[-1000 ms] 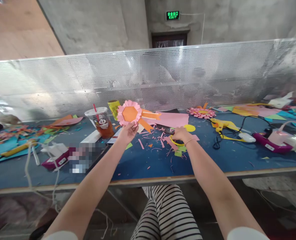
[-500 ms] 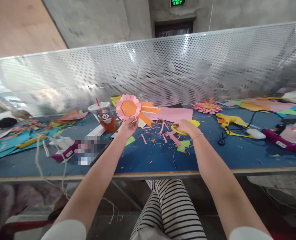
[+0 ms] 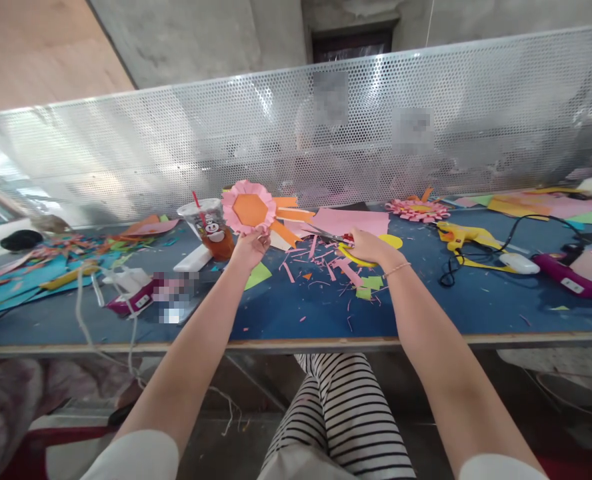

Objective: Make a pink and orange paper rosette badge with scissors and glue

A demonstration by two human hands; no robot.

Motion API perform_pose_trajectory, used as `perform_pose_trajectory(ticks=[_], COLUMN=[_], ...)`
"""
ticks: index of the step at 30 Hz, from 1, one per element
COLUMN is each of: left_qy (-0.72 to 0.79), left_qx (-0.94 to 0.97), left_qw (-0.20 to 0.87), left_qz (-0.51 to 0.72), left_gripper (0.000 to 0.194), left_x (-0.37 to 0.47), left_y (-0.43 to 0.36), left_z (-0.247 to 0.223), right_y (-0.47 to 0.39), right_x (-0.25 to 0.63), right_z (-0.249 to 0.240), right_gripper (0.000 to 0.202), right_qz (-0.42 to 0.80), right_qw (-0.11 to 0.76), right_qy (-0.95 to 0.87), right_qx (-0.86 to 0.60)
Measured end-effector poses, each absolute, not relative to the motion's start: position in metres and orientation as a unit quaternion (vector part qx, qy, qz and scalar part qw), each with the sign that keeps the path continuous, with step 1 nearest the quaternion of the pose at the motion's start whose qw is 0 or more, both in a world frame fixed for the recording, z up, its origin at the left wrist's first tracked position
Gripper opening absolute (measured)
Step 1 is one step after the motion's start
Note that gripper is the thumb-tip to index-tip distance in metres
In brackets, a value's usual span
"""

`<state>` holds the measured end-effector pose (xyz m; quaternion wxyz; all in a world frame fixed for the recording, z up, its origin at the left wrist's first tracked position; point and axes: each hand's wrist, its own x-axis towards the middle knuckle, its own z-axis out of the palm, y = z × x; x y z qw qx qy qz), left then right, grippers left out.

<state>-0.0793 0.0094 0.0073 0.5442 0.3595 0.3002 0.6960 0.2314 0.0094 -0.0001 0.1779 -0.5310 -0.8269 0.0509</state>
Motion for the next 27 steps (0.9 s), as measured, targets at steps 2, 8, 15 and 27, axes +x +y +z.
perform_pose_trajectory(ticks=[2,8,15,27], left_qy=[0.29,0.276,0.294,0.269], left_qx=[0.361,0.36,0.367,0.416], left_qw=[0.541,0.534,0.532,0.572], left_qz=[0.702,0.714,0.704,0.654], left_gripper=[0.018,0.018,0.02,0.027], left_x=[-0.08,-0.08,-0.076,-0.065], left_y=[0.009,0.009,0.009,0.0], left_z=[0.008,0.008,0.007,0.009], right_y=[0.011,0.011,0.014,0.01], right_x=[0.232,0.232,0.233,0.217], right_z=[-0.001,0.002,-0.004,-0.009], right_gripper=[0.05,0.05,0.051,0.044], right_qz=[0.034,-0.043,0.025,0.179], right_qw=[0.178,0.216,0.142,0.191], right_qy=[-0.821,-0.769,-0.799,-0.847], right_qx=[-0.542,-0.6,-0.584,-0.463])
